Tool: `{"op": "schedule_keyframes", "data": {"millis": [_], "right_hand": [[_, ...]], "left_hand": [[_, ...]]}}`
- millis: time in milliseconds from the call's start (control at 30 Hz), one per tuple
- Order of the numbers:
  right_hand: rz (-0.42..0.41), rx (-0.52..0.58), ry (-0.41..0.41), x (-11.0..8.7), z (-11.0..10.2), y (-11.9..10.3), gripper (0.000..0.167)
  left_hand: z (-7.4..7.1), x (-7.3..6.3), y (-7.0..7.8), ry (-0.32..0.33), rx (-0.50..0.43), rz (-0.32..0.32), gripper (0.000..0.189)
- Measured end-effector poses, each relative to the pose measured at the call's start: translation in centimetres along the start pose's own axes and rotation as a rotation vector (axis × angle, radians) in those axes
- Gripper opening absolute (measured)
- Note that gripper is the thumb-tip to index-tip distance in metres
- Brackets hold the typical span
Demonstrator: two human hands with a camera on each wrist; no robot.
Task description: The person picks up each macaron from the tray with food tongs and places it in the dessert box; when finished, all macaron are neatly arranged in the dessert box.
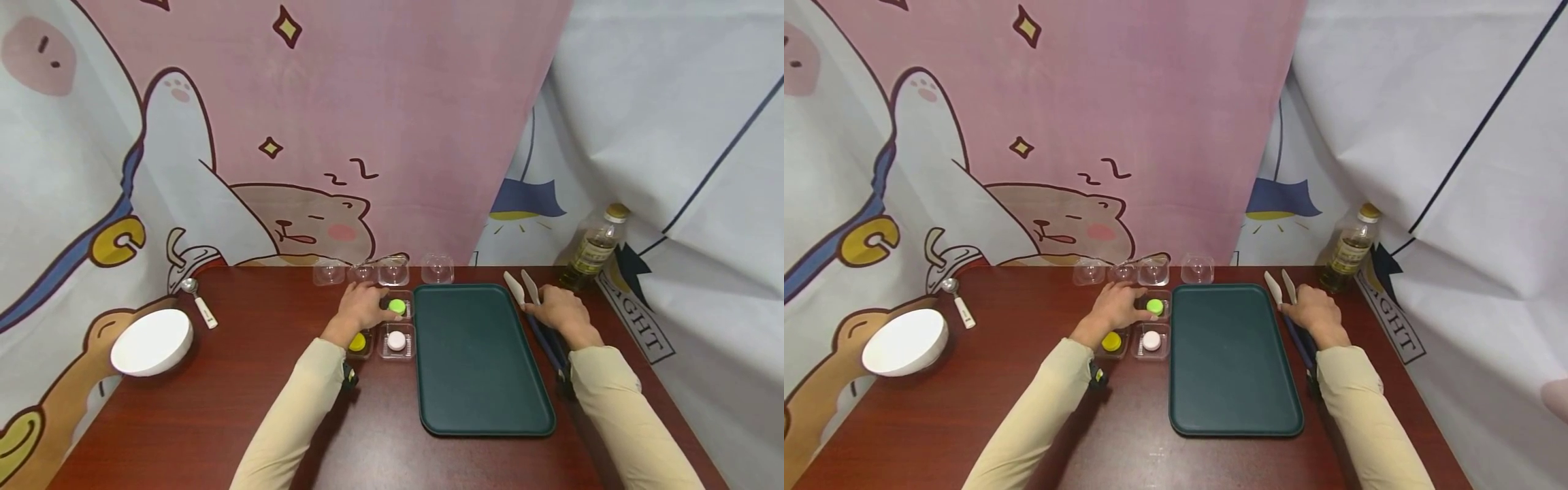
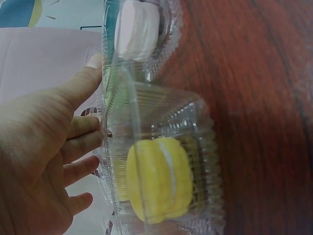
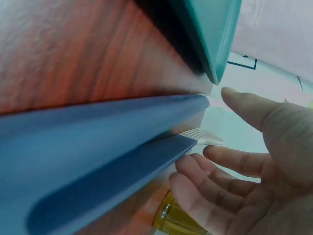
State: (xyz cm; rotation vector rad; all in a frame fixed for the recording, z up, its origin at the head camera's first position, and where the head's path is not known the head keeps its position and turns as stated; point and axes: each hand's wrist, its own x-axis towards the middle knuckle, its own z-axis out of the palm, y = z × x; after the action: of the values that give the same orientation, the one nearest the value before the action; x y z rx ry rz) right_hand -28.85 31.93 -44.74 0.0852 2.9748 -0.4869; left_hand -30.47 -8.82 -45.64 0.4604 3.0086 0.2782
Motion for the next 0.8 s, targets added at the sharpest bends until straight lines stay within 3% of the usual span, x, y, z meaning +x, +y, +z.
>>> {"op": "schedule_keyframes", "data": {"millis": [267, 467, 633, 800], "right_hand": [[0.029, 0.017, 0.1, 0.7, -0.4, -1.5, 0.059], [-0.03, 0.085, 0.165, 1.5, -0.2, -3.4, 0.058], [-0.037, 0.241, 0.134, 2.4, 0.5, -4.4, 0.051], [-0.006, 0.435, 0.046, 3.6, 1.2, -5.2, 0.044]], "left_hand": [[0.0, 0.1, -0.1, -0.002, -0.003, -0.004, 0.076], [0.1, 0.1, -0.1, 0.002, -0.014, -0.003, 0.076], [0.1, 0.0, -0.1, 0.005, -0.02, 0.006, 0.075], [0.1, 0.0, 0.0, 0.005, -0.002, -0.006, 0.075]]}}
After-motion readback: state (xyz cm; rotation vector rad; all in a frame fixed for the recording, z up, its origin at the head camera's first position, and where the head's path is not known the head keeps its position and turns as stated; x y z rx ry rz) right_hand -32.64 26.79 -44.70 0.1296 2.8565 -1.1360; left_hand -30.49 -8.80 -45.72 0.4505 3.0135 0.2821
